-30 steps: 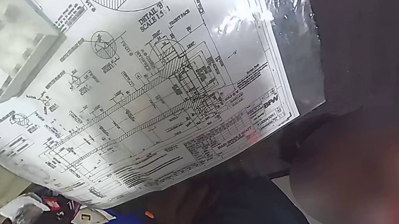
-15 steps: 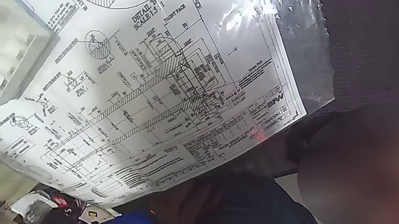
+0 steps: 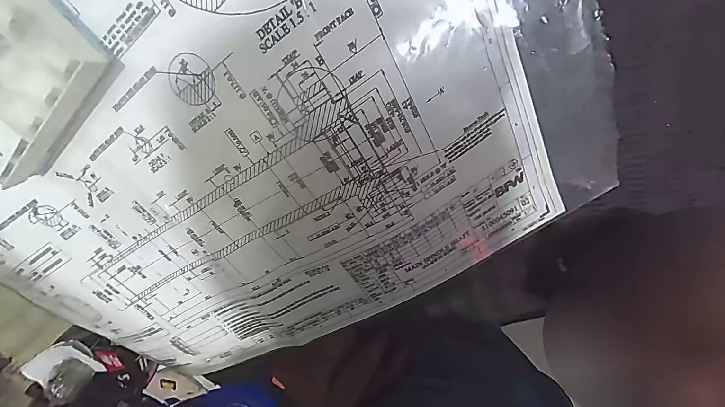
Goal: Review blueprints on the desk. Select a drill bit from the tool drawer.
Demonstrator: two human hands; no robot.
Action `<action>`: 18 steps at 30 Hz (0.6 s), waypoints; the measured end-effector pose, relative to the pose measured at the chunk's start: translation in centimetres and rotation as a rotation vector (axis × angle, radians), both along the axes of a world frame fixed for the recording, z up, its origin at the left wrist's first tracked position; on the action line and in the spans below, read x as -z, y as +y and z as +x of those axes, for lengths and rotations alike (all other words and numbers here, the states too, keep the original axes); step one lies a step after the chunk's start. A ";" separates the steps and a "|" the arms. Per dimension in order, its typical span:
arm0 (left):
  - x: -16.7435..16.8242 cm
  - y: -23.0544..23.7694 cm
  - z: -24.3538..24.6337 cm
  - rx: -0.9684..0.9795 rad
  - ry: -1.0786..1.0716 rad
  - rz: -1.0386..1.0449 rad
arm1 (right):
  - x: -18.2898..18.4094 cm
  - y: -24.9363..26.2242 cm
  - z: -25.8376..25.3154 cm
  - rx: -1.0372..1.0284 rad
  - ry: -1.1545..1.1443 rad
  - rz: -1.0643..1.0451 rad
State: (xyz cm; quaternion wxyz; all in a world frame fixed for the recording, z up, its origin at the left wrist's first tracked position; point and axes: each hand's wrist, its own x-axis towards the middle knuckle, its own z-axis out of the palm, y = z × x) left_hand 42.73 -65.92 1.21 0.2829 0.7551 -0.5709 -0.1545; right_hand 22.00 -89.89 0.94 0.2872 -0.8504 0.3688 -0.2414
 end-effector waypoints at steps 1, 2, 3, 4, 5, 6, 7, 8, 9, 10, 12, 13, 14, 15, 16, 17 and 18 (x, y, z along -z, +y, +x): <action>0.0 0.0 0.0 0.001 0.002 0.001 | 0.0 0.0 0.0 -0.001 0.004 -0.001; 0.0 -0.1 0.0 0.003 0.007 0.002 | 0.0 0.0 0.0 -0.002 0.007 -0.002; -0.1 0.0 0.0 0.004 0.010 0.003 | 0.0 0.0 0.0 -0.002 0.006 -0.004; -0.1 0.0 0.0 0.005 0.009 0.011 | 0.0 0.0 0.0 -0.004 0.005 -0.008; -0.1 0.1 0.0 0.004 0.006 0.017 | 0.0 0.0 0.0 -0.005 0.009 -0.012; -0.1 0.2 0.0 0.004 0.005 0.014 | 0.0 0.0 0.1 -0.005 0.010 -0.017; -0.1 0.2 0.0 0.005 0.005 0.013 | 0.0 0.0 0.1 -0.006 0.008 -0.020; 0.0 0.3 0.0 0.006 0.003 0.011 | -0.1 0.0 0.1 -0.006 0.006 -0.018; 0.0 0.3 0.0 0.006 0.003 0.009 | -0.1 0.0 0.1 -0.006 0.004 -0.015; 0.0 0.2 0.0 0.003 0.004 0.008 | -0.2 0.0 0.2 -0.005 0.008 -0.011; 0.1 0.1 -0.1 -0.009 0.003 0.005 | -0.2 0.0 0.2 -0.003 0.009 -0.007; 0.0 0.1 -0.1 -0.011 0.003 0.009 | -0.2 0.0 0.2 -0.003 0.008 -0.008; 0.0 0.1 -0.1 -0.009 0.004 0.009 | -0.2 0.0 0.1 -0.002 0.005 -0.010; 0.1 0.1 -0.1 -0.005 0.005 0.008 | -0.1 0.0 0.1 -0.001 0.003 -0.013; 0.1 0.1 -0.1 -0.001 0.006 0.010 | -0.1 0.0 0.1 0.000 -0.001 -0.015; 0.0 0.1 -0.1 0.002 0.007 0.012 | -0.1 0.0 0.1 0.002 -0.004 -0.015; 0.0 0.1 0.0 0.002 0.008 0.015 | -0.1 0.0 0.1 0.001 -0.003 -0.014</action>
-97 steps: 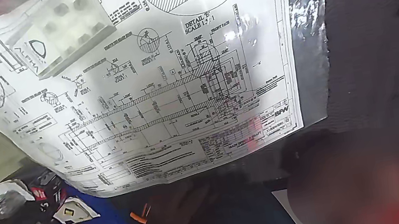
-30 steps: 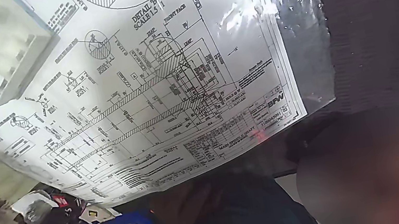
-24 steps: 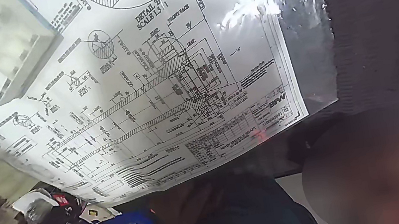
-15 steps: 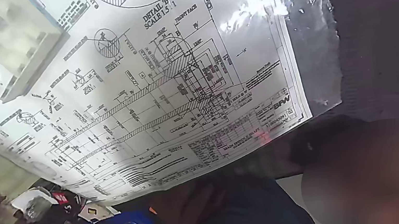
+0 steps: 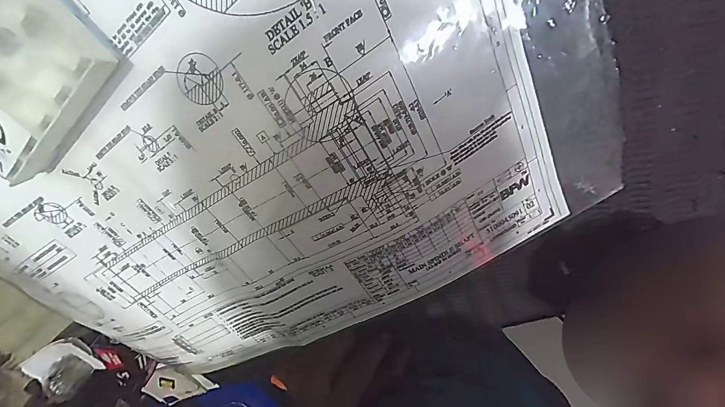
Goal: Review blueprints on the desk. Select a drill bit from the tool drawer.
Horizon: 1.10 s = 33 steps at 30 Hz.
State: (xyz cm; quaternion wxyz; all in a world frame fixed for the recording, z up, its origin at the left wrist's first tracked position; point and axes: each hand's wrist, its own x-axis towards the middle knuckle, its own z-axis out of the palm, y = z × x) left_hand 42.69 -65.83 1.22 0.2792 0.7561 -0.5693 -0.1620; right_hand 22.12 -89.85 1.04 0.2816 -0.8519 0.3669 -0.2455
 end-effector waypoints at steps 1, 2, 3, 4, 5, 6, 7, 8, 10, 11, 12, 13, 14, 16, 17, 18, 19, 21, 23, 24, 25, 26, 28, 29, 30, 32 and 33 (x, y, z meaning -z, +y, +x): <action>0.0 0.0 0.0 -0.002 0.000 0.001 | 0.0 0.0 0.0 -0.002 0.003 0.000; 0.0 -0.1 0.0 -0.005 0.000 -0.001 | -0.1 0.0 0.0 -0.004 0.006 -0.001; -0.1 -0.1 0.0 -0.007 -0.002 -0.003 | -0.1 0.0 0.0 -0.004 0.008 -0.002; -0.1 -0.2 0.0 -0.007 -0.006 0.000 | -0.1 0.0 0.0 -0.003 0.007 -0.001; -0.1 -0.2 0.0 -0.006 -0.010 0.001 | -0.1 0.0 0.0 -0.002 0.004 0.001; -0.1 -0.2 0.0 -0.004 -0.008 -0.002 | -0.1 0.0 0.0 -0.003 0.002 0.001; -0.1 -0.1 0.0 -0.002 -0.005 -0.003 | 0.0 0.0 0.0 -0.004 0.001 0.001; -0.1 -0.1 -0.1 -0.003 -0.003 -0.006 | 0.0 0.0 0.0 -0.006 0.000 0.001; -0.1 -0.2 0.0 -0.001 -0.003 -0.005 | 0.0 0.0 0.0 -0.006 -0.001 -0.001; -0.1 -0.2 0.0 -0.003 -0.003 -0.005 | 0.0 0.0 0.0 -0.005 0.001 0.000; 0.0 -0.3 0.0 -0.004 -0.006 -0.009 | 0.0 -0.1 0.0 -0.004 0.000 0.001; 0.0 -0.3 0.0 -0.005 -0.007 -0.012 | 0.0 -0.1 0.0 -0.005 -0.002 0.001; -0.1 -0.3 0.0 -0.005 -0.009 -0.013 | 0.0 -0.1 0.0 -0.010 -0.002 0.000; 0.0 -0.4 0.0 -0.004 -0.014 -0.015 | 0.0 -0.1 0.0 -0.014 -0.005 0.001; -0.1 -0.3 0.0 -0.002 -0.013 -0.013 | 0.0 -0.1 -0.1 -0.013 -0.006 0.002; -0.1 -0.3 0.0 0.000 -0.014 -0.009 | 0.0 -0.1 0.0 -0.013 -0.006 0.002; -0.1 -0.4 0.1 0.002 -0.014 -0.009 | 0.0 -0.1 0.0 -0.014 -0.005 0.002; -0.1 -0.3 0.0 -0.005 -0.017 -0.017 | 0.0 -0.1 -0.1 -0.013 -0.005 0.009; 0.0 -0.3 -0.1 -0.016 -0.018 -0.031 | 0.1 -0.1 -0.1 -0.013 -0.004 0.018; 0.1 -0.2 -0.1 -0.019 -0.019 -0.036 | 0.1 -0.1 -0.1 -0.014 -0.005 0.021; 0.1 -0.2 -0.2 -0.020 -0.018 -0.040 | 0.1 -0.1 -0.1 -0.015 -0.007 0.021; 0.1 -0.2 -0.2 -0.020 -0.015 -0.041 | 0.1 -0.1 -0.1 -0.016 -0.006 0.019; 0.1 -0.3 -0.1 -0.016 -0.012 -0.041 | 0.0 -0.1 -0.1 -0.012 0.003 0.010; 0.0 -0.3 0.0 -0.012 -0.014 -0.042 | 0.0 -0.1 -0.1 -0.008 0.004 0.002; 0.1 -0.4 0.0 -0.010 -0.015 -0.047 | 0.0 -0.1 -0.1 -0.004 0.002 -0.006; 0.0 -0.5 0.1 -0.006 -0.018 -0.050 | 0.0 -0.1 0.0 -0.004 0.001 -0.013; 0.0 -0.5 0.1 -0.003 -0.019 -0.047 | 0.0 -0.1 0.0 -0.002 0.000 -0.012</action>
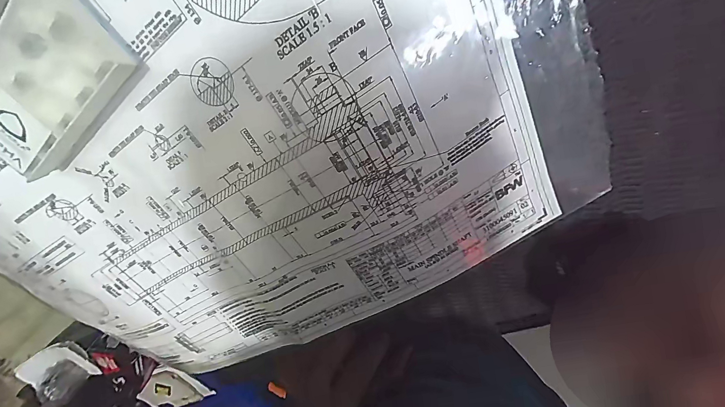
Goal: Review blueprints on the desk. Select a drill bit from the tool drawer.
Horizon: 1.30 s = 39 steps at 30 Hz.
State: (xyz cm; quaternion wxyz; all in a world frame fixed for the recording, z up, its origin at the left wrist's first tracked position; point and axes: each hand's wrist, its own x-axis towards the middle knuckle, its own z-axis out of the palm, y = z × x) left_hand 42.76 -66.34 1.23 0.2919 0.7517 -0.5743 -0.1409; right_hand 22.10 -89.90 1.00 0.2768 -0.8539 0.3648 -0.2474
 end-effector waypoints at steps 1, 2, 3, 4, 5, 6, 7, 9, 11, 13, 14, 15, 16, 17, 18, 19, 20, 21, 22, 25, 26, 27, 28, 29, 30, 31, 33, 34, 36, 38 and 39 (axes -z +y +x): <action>0.0 0.0 0.0 -0.001 -0.002 0.001 | 0.0 0.0 0.0 0.004 -0.002 -0.003; 0.0 0.1 0.0 -0.001 -0.002 0.004 | 0.1 0.1 0.0 0.007 -0.003 -0.009; 0.0 0.1 0.0 -0.005 0.001 0.003 | 0.1 0.1 0.0 0.009 -0.001 -0.016; 0.0 0.1 0.0 -0.006 0.003 0.005 | 0.1 0.1 0.0 0.009 -0.001 -0.022; 0.0 0.1 0.0 -0.005 0.002 0.010 | 0.2 0.1 0.0 0.008 -0.002 -0.026; 0.0 0.0 0.0 -0.003 0.002 0.011 | 0.2 0.0 0.0 0.006 -0.003 -0.028; 0.0 0.0 0.0 -0.003 -0.001 0.009 | 0.2 0.1 0.0 0.006 -0.001 -0.027; -0.1 0.1 0.0 -0.001 -0.004 0.016 | 0.1 0.1 0.1 0.005 0.010 -0.027; -0.2 0.1 0.0 -0.003 -0.003 0.021 | 0.0 0.1 0.0 -0.001 0.013 -0.025; -0.2 0.1 0.0 -0.011 -0.005 0.020 | 0.1 0.1 -0.1 -0.009 0.005 -0.011; -0.3 0.0 0.0 -0.012 -0.001 0.021 | 0.1 0.1 -0.1 -0.012 0.002 -0.005; -0.3 0.0 0.0 -0.012 0.003 0.019 | 0.1 0.0 -0.1 -0.013 -0.003 -0.002; -0.2 0.0 0.0 -0.013 0.007 0.018 | 0.2 0.0 -0.1 -0.013 -0.010 -0.001; -0.2 0.0 0.0 -0.014 0.011 0.016 | 0.2 0.0 0.0 -0.010 -0.014 -0.001; -0.1 0.0 -0.1 -0.015 0.010 0.016 | 0.2 0.0 0.0 -0.007 -0.013 -0.004; -0.1 0.1 -0.2 -0.020 0.007 0.016 | 0.1 0.1 0.0 -0.002 0.000 -0.003; -0.1 0.1 -0.2 -0.022 0.002 0.016 | 0.0 0.1 0.0 -0.001 0.006 -0.006; 0.0 0.0 -0.2 -0.021 -0.004 0.013 | 0.0 0.0 0.1 0.000 0.012 -0.010; 0.0 0.1 -0.2 -0.019 -0.008 0.012 | 0.0 0.1 0.1 -0.001 0.016 -0.013; 0.0 0.3 -0.2 -0.019 -0.012 0.013 | 0.0 0.0 0.1 -0.004 0.027 -0.019; 0.0 0.4 -0.2 -0.020 -0.009 0.012 | 0.0 0.0 0.1 -0.005 0.029 -0.018; 0.0 0.4 -0.2 -0.020 -0.004 0.012 | 0.0 0.0 0.1 -0.004 0.021 -0.019; 0.0 0.3 -0.2 -0.020 0.000 0.014 | 0.1 0.0 0.1 -0.004 0.016 -0.021; 0.0 0.3 -0.2 -0.021 0.003 0.013 | 0.2 0.0 0.1 -0.002 0.013 -0.026; 0.1 0.4 -0.2 -0.020 0.006 0.011 | 0.2 0.1 0.1 0.000 0.012 -0.030; 0.1 0.4 -0.2 -0.017 0.010 0.013 | 0.2 0.1 0.1 0.003 0.016 -0.031; 0.1 0.4 -0.2 -0.016 0.014 0.010 | 0.2 0.1 0.1 0.007 0.022 -0.025; 0.1 0.4 -0.2 -0.016 0.016 0.009 | 0.2 0.1 0.1 0.007 0.020 -0.021; 0.2 0.4 -0.2 -0.013 0.018 0.007 | 0.2 0.0 0.1 0.005 0.015 -0.014; 0.2 0.3 -0.1 -0.010 0.017 0.005 | 0.1 0.1 0.1 0.009 0.009 -0.009; 0.2 0.2 -0.1 -0.007 0.021 0.005 | 0.1 0.1 0.0 0.009 0.009 -0.002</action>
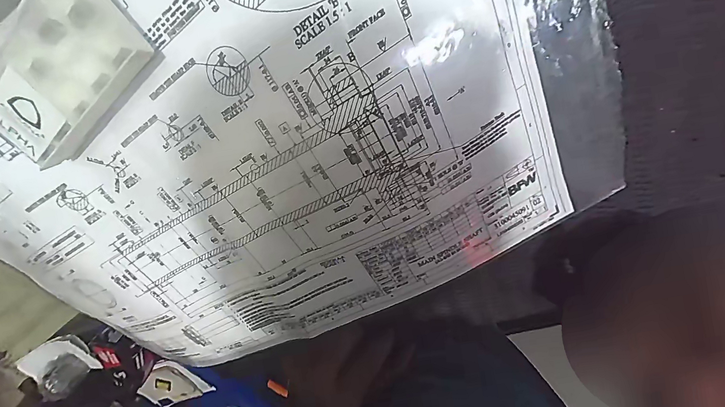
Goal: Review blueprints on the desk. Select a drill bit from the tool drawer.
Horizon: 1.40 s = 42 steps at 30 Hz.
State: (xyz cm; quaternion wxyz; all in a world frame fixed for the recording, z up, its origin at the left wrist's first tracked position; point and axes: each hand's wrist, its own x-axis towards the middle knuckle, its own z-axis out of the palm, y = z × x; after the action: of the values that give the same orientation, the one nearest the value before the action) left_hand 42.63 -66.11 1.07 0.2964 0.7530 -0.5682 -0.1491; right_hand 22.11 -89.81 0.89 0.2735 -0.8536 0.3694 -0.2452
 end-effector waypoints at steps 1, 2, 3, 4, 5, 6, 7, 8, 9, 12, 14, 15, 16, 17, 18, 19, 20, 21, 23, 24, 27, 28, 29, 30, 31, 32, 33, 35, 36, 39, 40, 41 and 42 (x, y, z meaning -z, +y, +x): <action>0.0 0.0 0.0 0.002 0.005 -0.002 | -0.1 0.0 0.0 0.001 0.004 0.004; 0.1 0.0 0.0 0.004 0.006 -0.004 | -0.1 0.0 0.0 0.001 0.011 0.004; 0.1 0.0 -0.1 0.004 0.002 -0.004 | -0.1 0.1 0.0 0.003 0.014 0.003; 0.1 0.0 -0.1 0.007 -0.002 0.001 | -0.1 0.1 0.0 0.005 0.016 -0.001; 0.0 0.0 0.0 0.011 -0.005 0.008 | -0.1 0.1 0.0 0.004 0.019 -0.004; 0.0 0.0 0.0 0.012 -0.008 0.012 | -0.1 0.0 0.0 0.004 0.019 -0.004; 0.0 0.0 0.0 0.011 -0.011 0.013 | -0.1 0.0 -0.1 0.001 0.019 0.000; 0.0 0.0 -0.1 0.009 -0.013 0.013 | -0.1 0.0 -0.1 0.001 0.016 0.000; -0.1 0.0 -0.1 0.008 -0.016 0.017 | -0.1 0.0 -0.1 0.001 0.017 -0.002; -0.2 0.0 0.0 0.009 -0.024 0.023 | 0.0 0.0 -0.1 -0.003 0.012 -0.008; -0.3 -0.1 0.1 0.017 -0.024 0.030 | 0.0 0.0 0.0 -0.002 0.015 -0.015; -0.3 -0.1 0.1 0.019 -0.023 0.030 | 0.0 0.0 0.0 -0.002 0.016 -0.016; -0.3 0.0 0.1 0.018 -0.024 0.027 | 0.0 0.0 0.0 -0.002 0.017 -0.016; -0.2 -0.1 0.1 0.016 -0.025 0.025 | 0.0 0.0 0.0 -0.003 0.017 -0.016; -0.2 -0.1 0.1 0.014 -0.025 0.023 | 0.0 0.0 0.0 -0.004 0.016 -0.017; -0.2 0.0 0.0 0.013 -0.024 0.024 | 0.0 0.0 0.0 -0.006 0.014 -0.018; -0.3 -0.1 0.0 0.011 -0.024 0.024 | 0.0 0.0 0.0 -0.007 0.015 -0.021; -0.3 -0.1 0.0 0.009 -0.025 0.023 | 0.0 0.0 0.0 -0.007 0.017 -0.023; -0.2 -0.1 0.1 0.010 -0.027 0.026 | 0.0 -0.1 0.0 -0.010 0.023 -0.022; -0.2 -0.1 0.1 0.009 -0.024 0.022 | 0.0 -0.1 -0.1 -0.009 0.021 -0.019; -0.1 -0.1 0.1 0.005 -0.013 0.004 | 0.0 -0.1 0.0 -0.007 0.005 -0.002; -0.1 -0.2 0.1 0.006 -0.013 0.003 | -0.1 -0.1 0.0 -0.006 0.003 0.004; -0.1 -0.2 0.1 0.006 -0.013 0.005 | -0.1 -0.1 0.0 -0.005 0.000 0.008; -0.1 -0.1 0.1 0.007 -0.015 0.007 | -0.1 -0.1 0.0 -0.005 -0.001 0.009; 0.0 -0.1 0.1 0.011 -0.013 0.008 | -0.1 0.0 0.0 -0.003 0.001 0.008; 0.0 -0.1 0.1 0.012 -0.012 0.009 | -0.1 0.0 0.0 0.000 0.003 0.005; 0.0 0.0 0.1 0.013 -0.012 0.010 | -0.1 0.0 0.0 0.002 0.004 0.004; 0.0 0.1 0.1 0.017 -0.017 0.014 | -0.1 0.0 -0.1 0.001 0.006 -0.001; 0.0 0.1 0.1 0.017 -0.022 0.018 | -0.1 0.0 -0.1 0.000 0.010 -0.005; 0.0 0.2 0.1 0.019 -0.016 0.017 | -0.1 0.0 -0.1 0.003 0.018 -0.014; -0.1 0.2 0.1 0.020 -0.010 0.025 | -0.1 0.0 0.0 0.004 0.022 -0.014; -0.1 0.3 0.1 0.020 -0.006 0.025 | -0.2 0.0 0.0 0.007 0.024 -0.012; -0.1 0.3 0.1 0.021 -0.002 0.020 | -0.2 0.1 0.1 0.010 0.023 -0.012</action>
State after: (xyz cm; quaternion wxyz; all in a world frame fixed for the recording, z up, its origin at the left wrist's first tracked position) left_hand 42.69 -65.85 1.19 0.2866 0.7502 -0.5747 -0.1573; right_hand 22.21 -89.75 1.09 0.2629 -0.8560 0.3756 -0.2388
